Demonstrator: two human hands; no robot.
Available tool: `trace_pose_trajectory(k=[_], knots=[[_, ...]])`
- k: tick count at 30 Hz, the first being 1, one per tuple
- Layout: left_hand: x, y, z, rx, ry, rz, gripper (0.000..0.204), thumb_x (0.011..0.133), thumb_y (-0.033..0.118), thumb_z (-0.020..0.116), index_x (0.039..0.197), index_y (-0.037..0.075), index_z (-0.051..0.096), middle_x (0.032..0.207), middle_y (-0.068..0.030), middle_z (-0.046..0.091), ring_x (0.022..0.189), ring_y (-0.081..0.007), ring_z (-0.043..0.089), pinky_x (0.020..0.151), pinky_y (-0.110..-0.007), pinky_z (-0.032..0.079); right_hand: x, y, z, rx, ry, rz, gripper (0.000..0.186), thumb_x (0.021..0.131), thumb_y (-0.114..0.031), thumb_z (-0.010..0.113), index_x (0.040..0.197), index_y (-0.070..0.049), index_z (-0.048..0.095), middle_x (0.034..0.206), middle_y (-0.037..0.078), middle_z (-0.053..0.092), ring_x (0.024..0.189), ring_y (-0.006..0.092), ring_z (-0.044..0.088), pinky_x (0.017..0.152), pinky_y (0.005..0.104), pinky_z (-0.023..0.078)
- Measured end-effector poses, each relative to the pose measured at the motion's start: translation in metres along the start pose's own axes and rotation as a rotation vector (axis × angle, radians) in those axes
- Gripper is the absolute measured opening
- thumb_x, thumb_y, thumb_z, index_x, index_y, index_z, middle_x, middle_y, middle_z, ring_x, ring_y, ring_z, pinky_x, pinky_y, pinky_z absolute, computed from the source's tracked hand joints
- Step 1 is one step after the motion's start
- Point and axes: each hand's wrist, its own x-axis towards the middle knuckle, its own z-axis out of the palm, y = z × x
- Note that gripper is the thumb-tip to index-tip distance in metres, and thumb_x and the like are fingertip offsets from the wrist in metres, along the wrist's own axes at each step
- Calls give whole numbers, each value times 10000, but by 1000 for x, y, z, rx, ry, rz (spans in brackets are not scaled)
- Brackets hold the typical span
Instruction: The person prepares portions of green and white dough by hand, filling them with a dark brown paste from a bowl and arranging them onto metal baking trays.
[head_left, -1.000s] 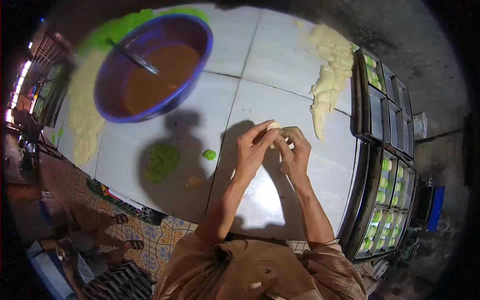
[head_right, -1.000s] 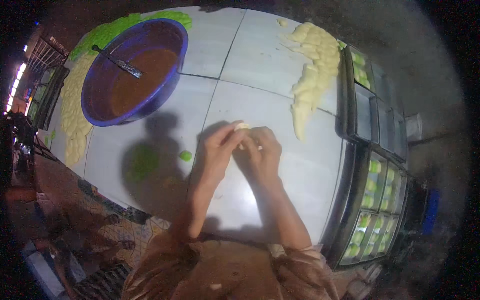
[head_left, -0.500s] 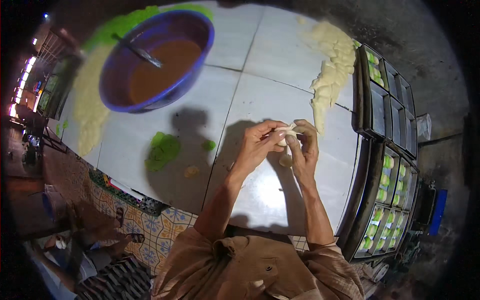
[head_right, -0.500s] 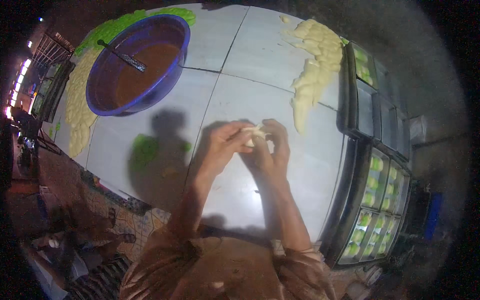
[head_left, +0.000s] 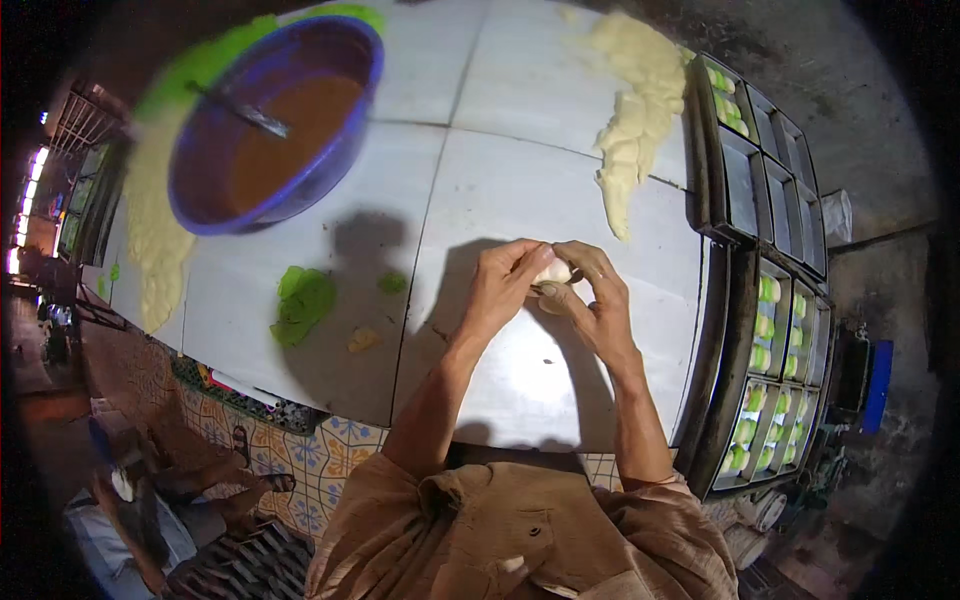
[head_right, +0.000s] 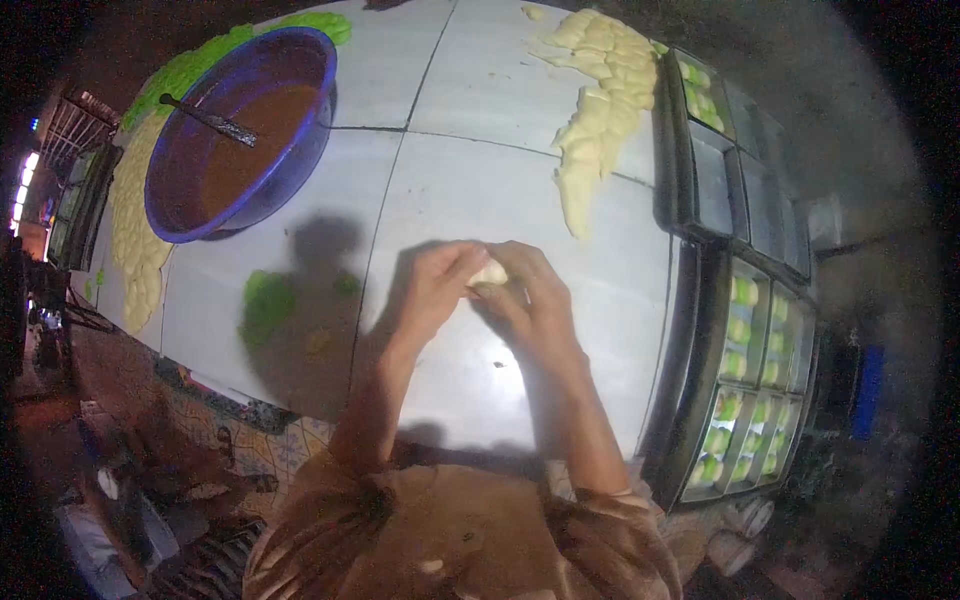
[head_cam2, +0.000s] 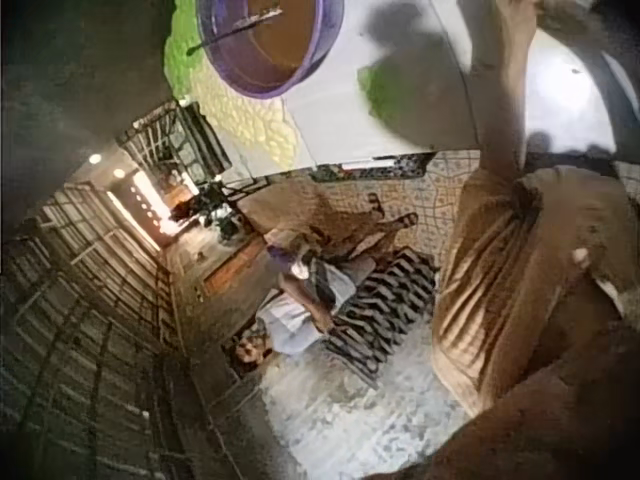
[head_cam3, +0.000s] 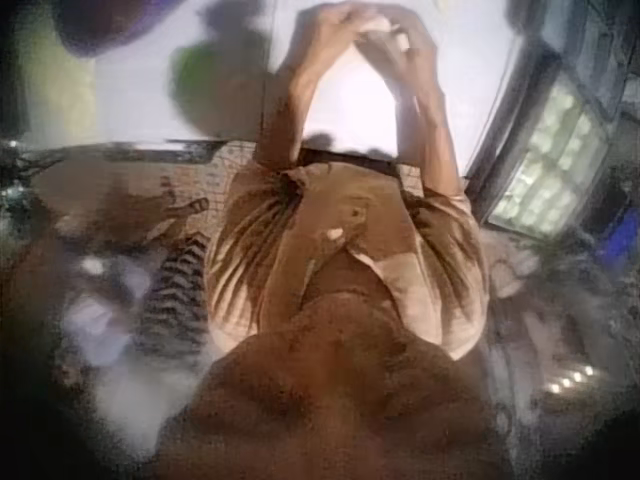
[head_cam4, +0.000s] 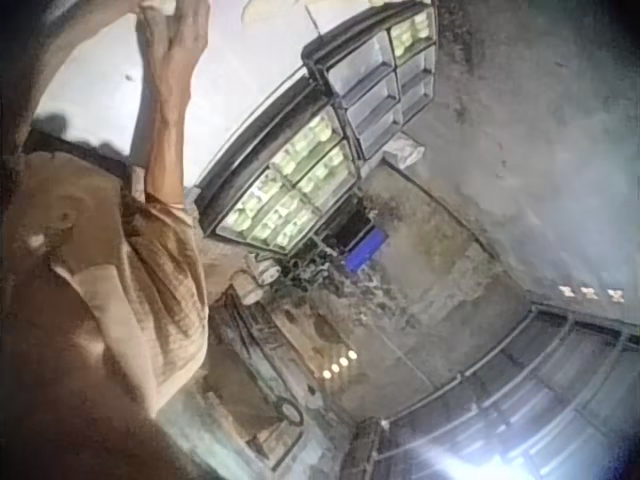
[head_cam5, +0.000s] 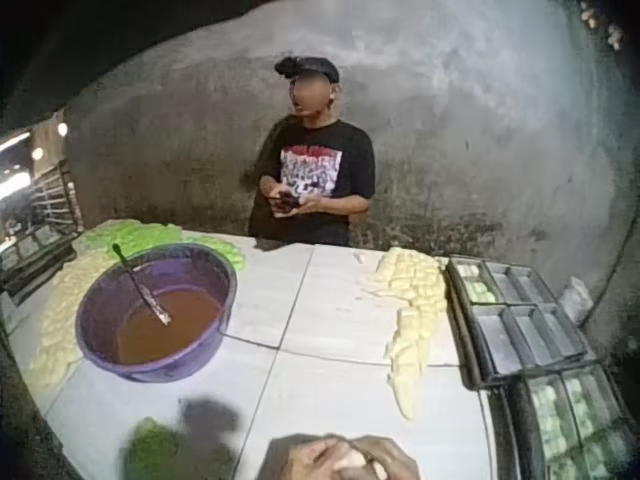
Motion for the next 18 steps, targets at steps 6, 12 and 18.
trace_pose_trajectory(k=[6,12,18], knots=[[1,3,1,625,95,-4,398,969,294,567,1251,14,585,1123,-164,665,891,-211,696,757,-300,526,10,9,-18,173,-66,684,266,920,-147,649,1114,35,641,1002,100,665,852,154,636,760,280,515],[-22,-36,-3,1013,-218,382,366,796,237,757,1113,75,670,1106,-107,649,943,-233,654,836,-351,543,-7,55,-10,-187,4,342,345,909,-207,585,1173,13,612,1156,243,602,984,362,638,842,415,500],[-5,-41,10,1139,-215,352,299,838,227,708,1115,119,679,1052,-86,658,933,-250,650,814,-371,529,7,63,-16,-33,-176,380,295,884,-151,576,1129,-7,653,1030,189,658,901,305,654,797,370,505]])
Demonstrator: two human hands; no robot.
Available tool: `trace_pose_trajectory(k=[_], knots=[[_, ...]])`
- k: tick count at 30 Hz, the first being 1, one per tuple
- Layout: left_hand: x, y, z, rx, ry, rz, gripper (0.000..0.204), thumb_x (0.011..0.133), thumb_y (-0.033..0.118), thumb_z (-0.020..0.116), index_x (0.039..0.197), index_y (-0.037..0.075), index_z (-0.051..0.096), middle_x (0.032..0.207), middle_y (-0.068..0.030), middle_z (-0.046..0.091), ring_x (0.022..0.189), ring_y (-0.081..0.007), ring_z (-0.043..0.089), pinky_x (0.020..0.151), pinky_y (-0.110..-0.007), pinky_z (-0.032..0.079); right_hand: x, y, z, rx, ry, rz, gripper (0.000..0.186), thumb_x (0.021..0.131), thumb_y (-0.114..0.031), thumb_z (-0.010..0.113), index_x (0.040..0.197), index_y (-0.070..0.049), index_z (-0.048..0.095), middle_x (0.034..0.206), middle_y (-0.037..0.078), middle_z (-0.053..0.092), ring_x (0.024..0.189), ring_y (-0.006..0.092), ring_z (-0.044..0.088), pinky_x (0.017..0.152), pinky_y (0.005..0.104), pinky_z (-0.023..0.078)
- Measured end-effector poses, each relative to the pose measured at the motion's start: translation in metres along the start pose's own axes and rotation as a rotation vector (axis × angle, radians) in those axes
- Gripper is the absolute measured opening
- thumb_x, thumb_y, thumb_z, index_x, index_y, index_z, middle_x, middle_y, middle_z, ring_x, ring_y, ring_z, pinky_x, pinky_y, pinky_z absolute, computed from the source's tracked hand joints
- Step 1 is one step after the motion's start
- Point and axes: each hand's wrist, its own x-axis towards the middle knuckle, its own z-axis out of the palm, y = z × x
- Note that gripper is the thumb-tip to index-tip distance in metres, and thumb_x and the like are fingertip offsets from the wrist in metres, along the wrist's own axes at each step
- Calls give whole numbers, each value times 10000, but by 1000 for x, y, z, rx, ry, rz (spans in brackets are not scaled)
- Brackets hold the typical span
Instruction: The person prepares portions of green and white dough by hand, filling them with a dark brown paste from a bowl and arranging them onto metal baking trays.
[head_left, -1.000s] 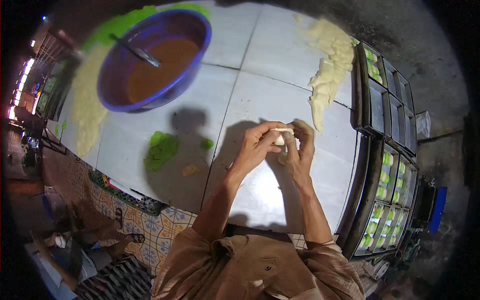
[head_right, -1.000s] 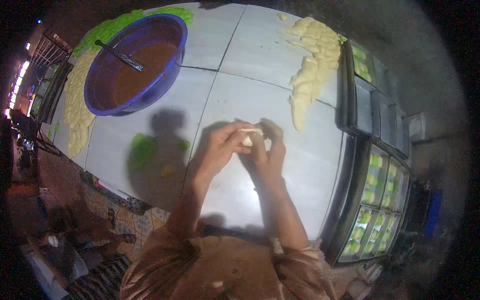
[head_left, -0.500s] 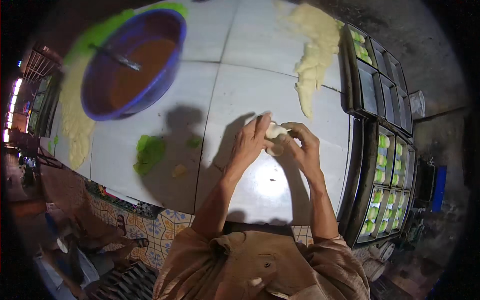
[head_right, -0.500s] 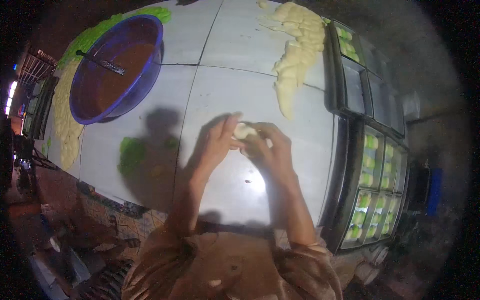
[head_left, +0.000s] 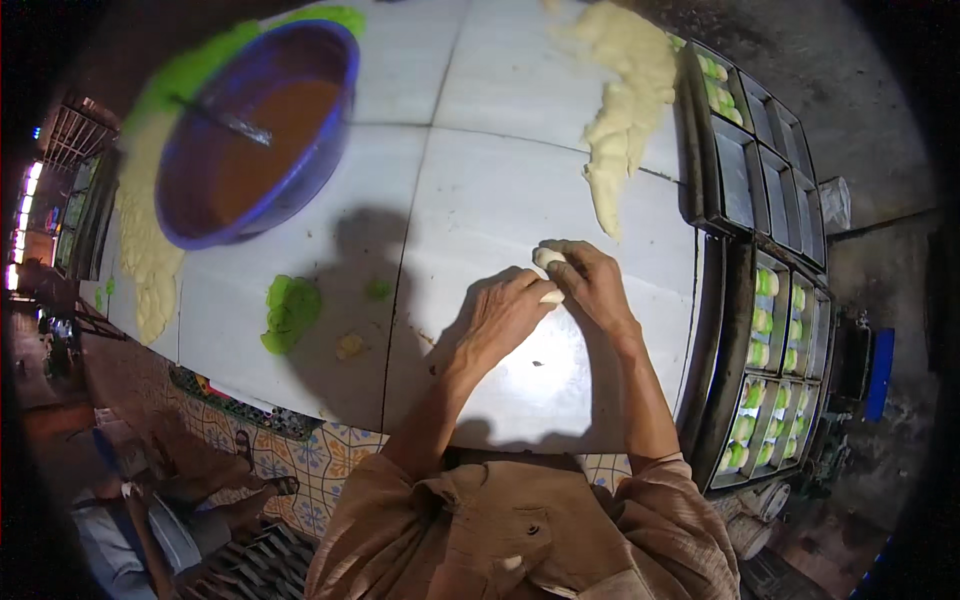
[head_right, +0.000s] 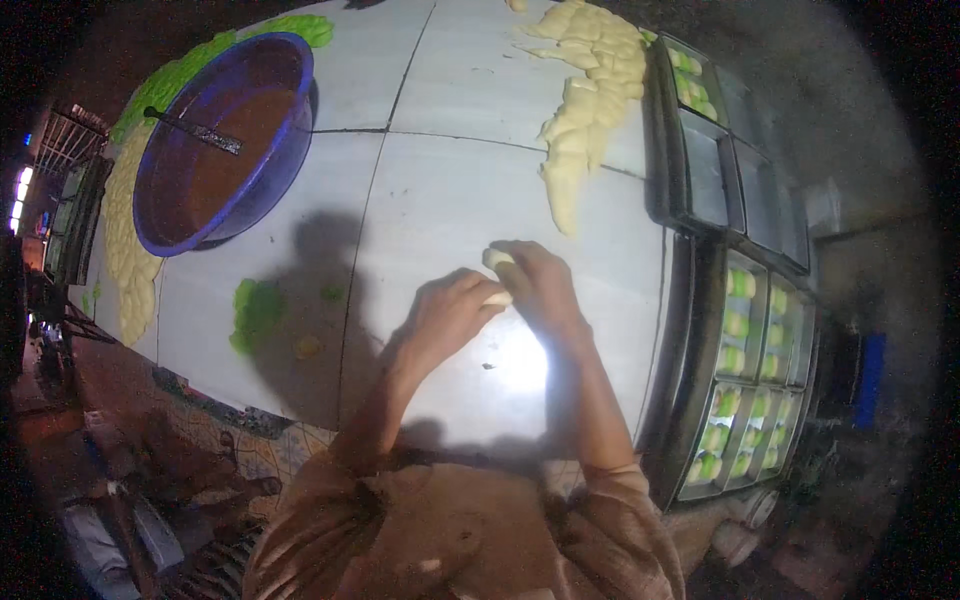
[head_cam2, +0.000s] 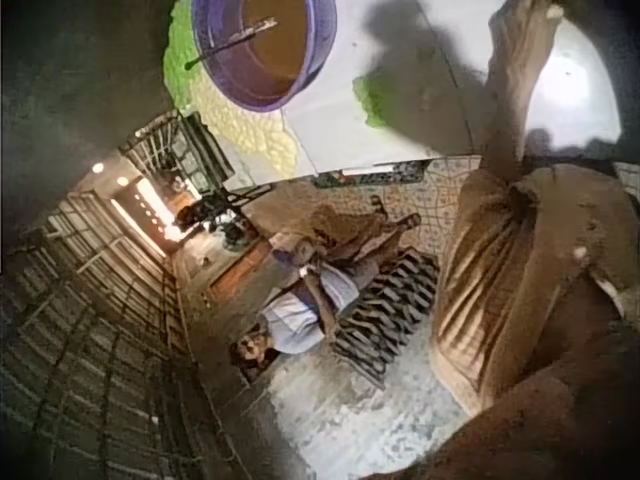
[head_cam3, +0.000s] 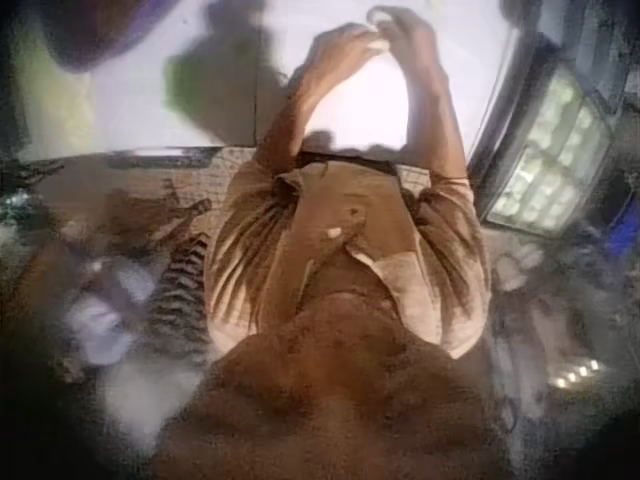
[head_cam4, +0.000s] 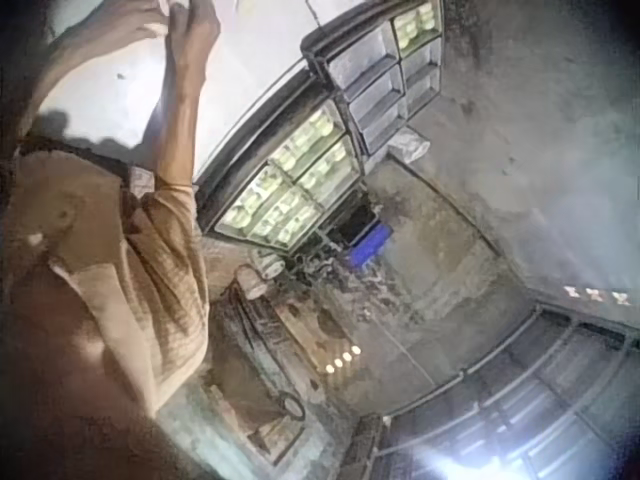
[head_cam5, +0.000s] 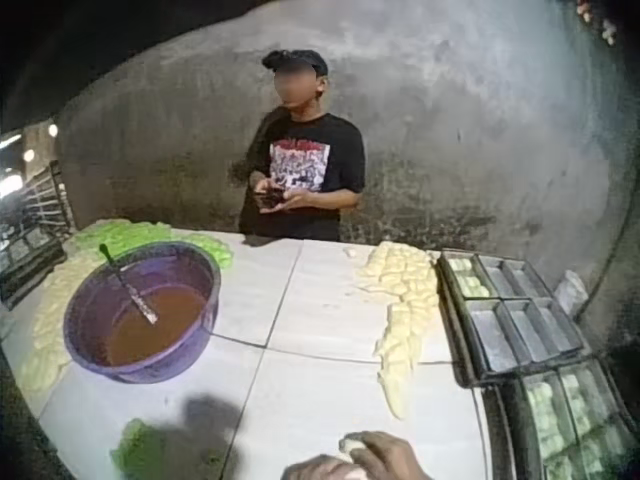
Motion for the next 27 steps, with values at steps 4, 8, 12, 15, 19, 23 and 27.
trace_pose_trajectory(k=[4,8,12,15,19,23,27], knots=[[-10,3,-15,-83,-164,-152,271,876,229,658,1128,134,680,1040,-84,654,953,-256,643,825,-377,519,-7,-32,-6,-34,-33,61,264,898,-124,636,1119,21,657,965,153,679,804,218,645,726,331,510],[-17,4,11,-99,-200,-211,334,858,222,647,1171,107,625,1265,-119,474,1111,-293,542,845,-452,493,-11,0,3,-308,-65,-81,304,880,-151,644,1157,-25,649,1147,168,611,997,342,609,841,384,495],[-36,-2,30,-21,-37,-75,600,801,256,722,1321,60,497,1294,-156,442,1171,-351,490,921,-517,442,-10,-18,14,-395,94,-179,332,937,-225,590,1176,1,637,1274,180,563,1147,292,575,932,374,480],[-60,-14,1,-192,-18,-127,711,786,257,752,1390,66,429,1356,-204,454,1214,-388,490,963,-508,432,3,-39,34,-235,171,-167,314,931,-204,595,1148,18,643,1206,164,609,1041,247,616,862,356,497],[-99,-41,-54,-412,170,-270,399,858,288,708,1167,46,632,1130,-195,649,983,-311,650,873,-411,503,22,-79,85,-50,-27,-142,251,903,-159,633,1080,15,674,931,101,690,783,163,605,658,279,473],[-162,-85,-125,-320,450,-604,288,873,314,699,1018,67,676,939,-127,703,774,-254,688,713,-382,534,36,-127,150,-7,-285,-163,291,902,-231,675,1049,21,682,919,99,695,753,147,590,652,291,484],[-210,-141,-142,155,767,-750,288,859,314,707,998,66,666,957,-128,679,809,-267,672,732,-394,519,66,-151,216,-83,-502,-445,336,912,-274,660,1085,13,669,964,143,685,802,244,643,740,351,522]])
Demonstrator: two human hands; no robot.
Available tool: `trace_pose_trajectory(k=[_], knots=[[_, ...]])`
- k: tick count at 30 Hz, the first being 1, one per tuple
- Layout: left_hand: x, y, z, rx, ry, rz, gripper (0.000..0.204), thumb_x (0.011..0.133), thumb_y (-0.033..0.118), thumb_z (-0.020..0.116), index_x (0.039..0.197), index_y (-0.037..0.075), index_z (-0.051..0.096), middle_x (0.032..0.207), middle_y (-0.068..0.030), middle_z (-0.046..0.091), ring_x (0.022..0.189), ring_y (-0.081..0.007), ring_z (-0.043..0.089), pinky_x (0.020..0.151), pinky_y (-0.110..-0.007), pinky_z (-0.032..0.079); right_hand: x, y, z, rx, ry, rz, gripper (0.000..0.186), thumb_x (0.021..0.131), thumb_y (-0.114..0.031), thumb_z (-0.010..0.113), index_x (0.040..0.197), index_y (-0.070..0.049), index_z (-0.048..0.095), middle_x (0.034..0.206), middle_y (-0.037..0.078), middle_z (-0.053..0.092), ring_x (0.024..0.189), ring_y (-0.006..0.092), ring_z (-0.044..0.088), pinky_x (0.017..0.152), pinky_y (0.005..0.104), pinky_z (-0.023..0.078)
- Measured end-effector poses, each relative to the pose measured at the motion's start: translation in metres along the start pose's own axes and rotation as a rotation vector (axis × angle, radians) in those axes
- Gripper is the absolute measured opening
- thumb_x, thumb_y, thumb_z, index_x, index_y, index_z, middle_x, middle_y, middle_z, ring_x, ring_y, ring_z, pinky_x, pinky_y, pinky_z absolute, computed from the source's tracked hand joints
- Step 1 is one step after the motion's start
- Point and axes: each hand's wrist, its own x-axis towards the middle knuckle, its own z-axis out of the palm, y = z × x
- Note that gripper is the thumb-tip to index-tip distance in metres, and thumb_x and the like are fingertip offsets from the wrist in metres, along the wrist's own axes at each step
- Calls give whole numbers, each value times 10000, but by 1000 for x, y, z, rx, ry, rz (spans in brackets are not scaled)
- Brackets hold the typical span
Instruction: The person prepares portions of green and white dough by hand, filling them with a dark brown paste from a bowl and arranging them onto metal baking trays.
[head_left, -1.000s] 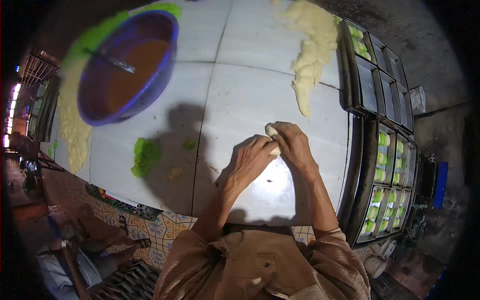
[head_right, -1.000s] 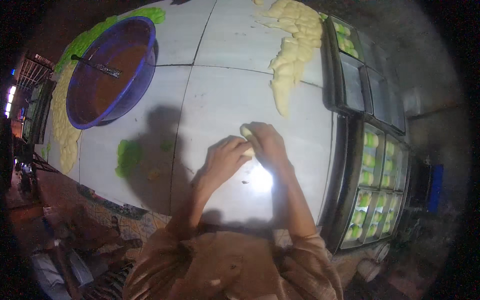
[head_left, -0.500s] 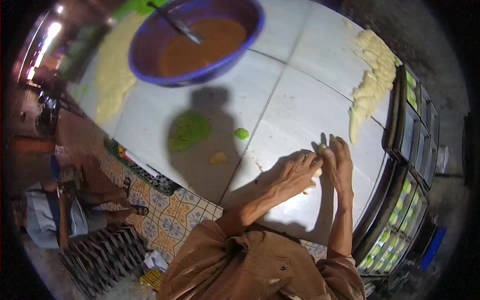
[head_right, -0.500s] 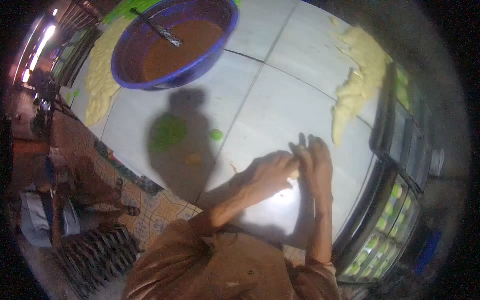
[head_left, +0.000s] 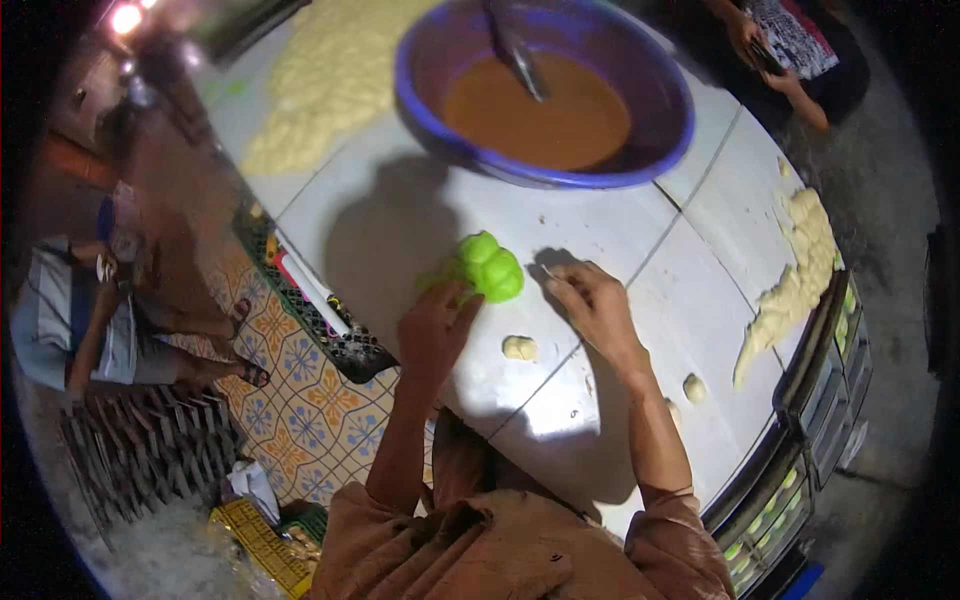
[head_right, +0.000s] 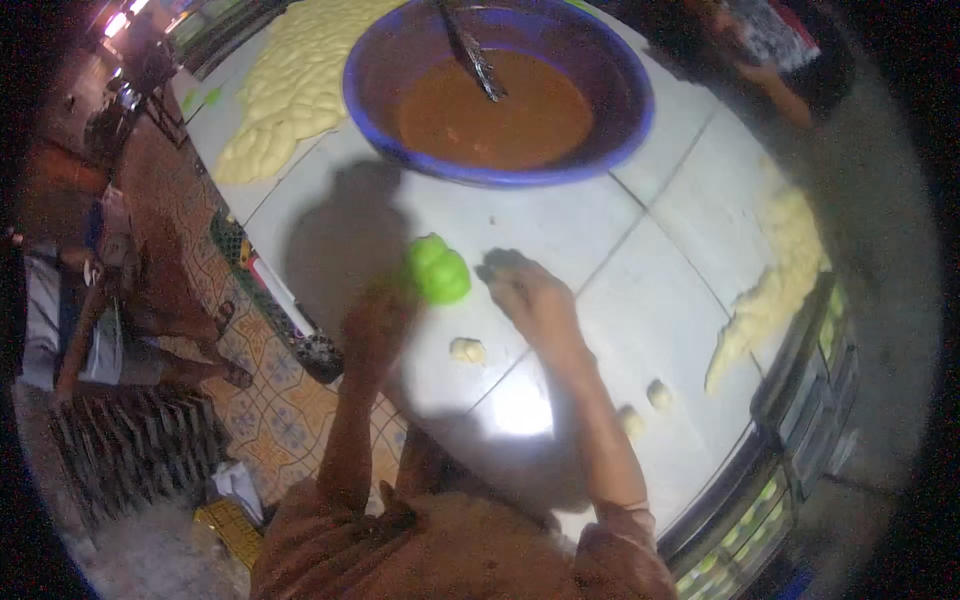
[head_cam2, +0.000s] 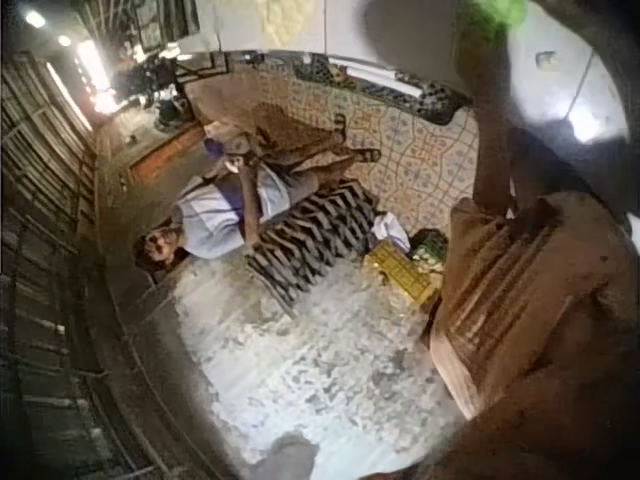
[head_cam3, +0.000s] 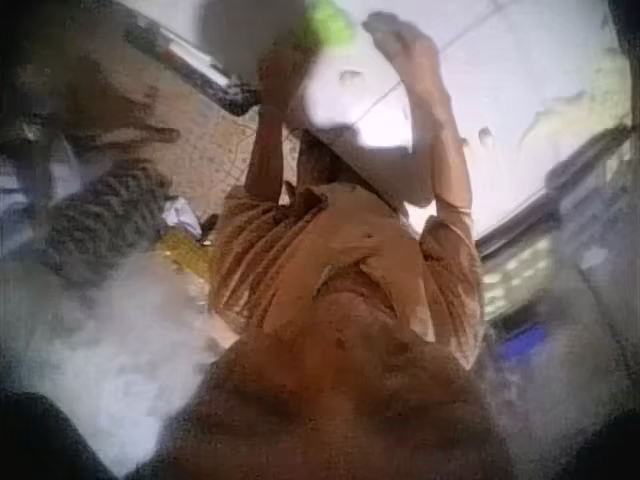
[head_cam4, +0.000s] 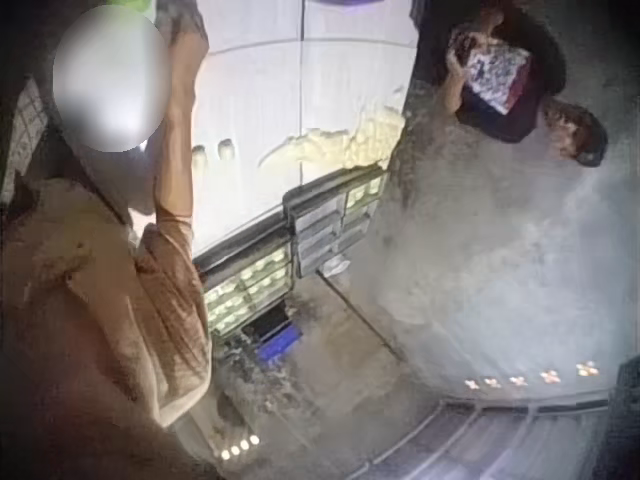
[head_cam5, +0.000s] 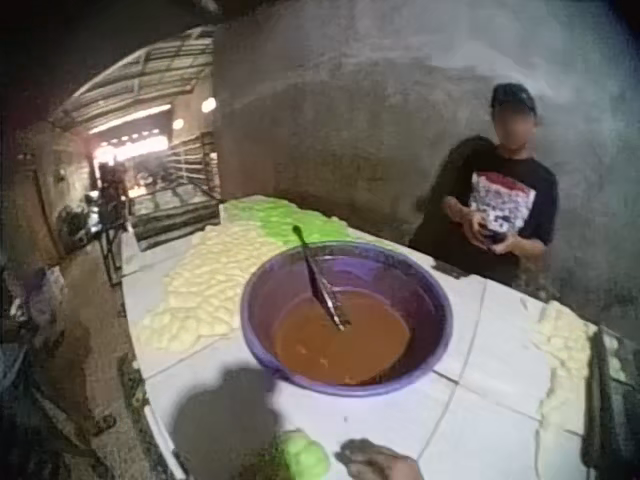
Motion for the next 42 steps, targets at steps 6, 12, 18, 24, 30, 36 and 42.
trace_pose_trajectory(k=[6,12,18,24,30,36,42], knots=[[36,-30,4,53,175,103,377,791,290,744,1091,100,618,1086,-94,604,1048,-297,563,875,-464,446,80,-10,60,-504,-133,-339,402,858,-307,666,1185,-76,638,1282,209,564,1212,366,514,1026,446,414],[51,-33,8,0,57,52,425,743,269,773,1102,100,621,1119,-62,583,1097,-291,534,896,-469,432,108,-3,61,-275,-330,-315,338,836,-288,659,1056,-43,583,1103,216,613,1045,361,591,902,439,467],[67,-21,7,-95,-115,106,189,784,244,738,914,110,709,958,-48,701,976,-244,619,915,-431,397,98,-3,49,299,-194,48,226,864,-169,611,1043,-45,549,853,44,543,770,119,507,682,266,426],[66,-27,17,-451,-175,-8,195,820,250,704,934,91,703,833,-98,709,784,-248,679,912,-431,398,102,-9,28,-148,-482,-121,271,825,-268,727,991,-65,659,1040,174,625,932,322,628,806,388,487],[69,-5,5,-240,-250,78,270,817,308,716,991,102,703,986,-90,705,945,-254,654,926,-420,372,98,2,23,-77,-484,-19,263,874,-206,712,1076,-56,635,904,79,640,856,152,585,776,334,480],[66,-15,13,-276,-222,76,245,816,299,723,959,99,730,922,-80,712,867,-263,650,930,-428,367,96,7,9,46,-515,-8,193,937,-198,635,1024,-33,686,909,41,667,868,118,583,794,301,482],[65,-12,15,-274,-178,134,170,782,204,745,905,86,733,904,-68,707,907,-264,639,912,-406,381,84,15,5,-64,-492,-93,394,870,-391,702,1022,-33,643,853,100,660,804,199,600,732,355,472]])
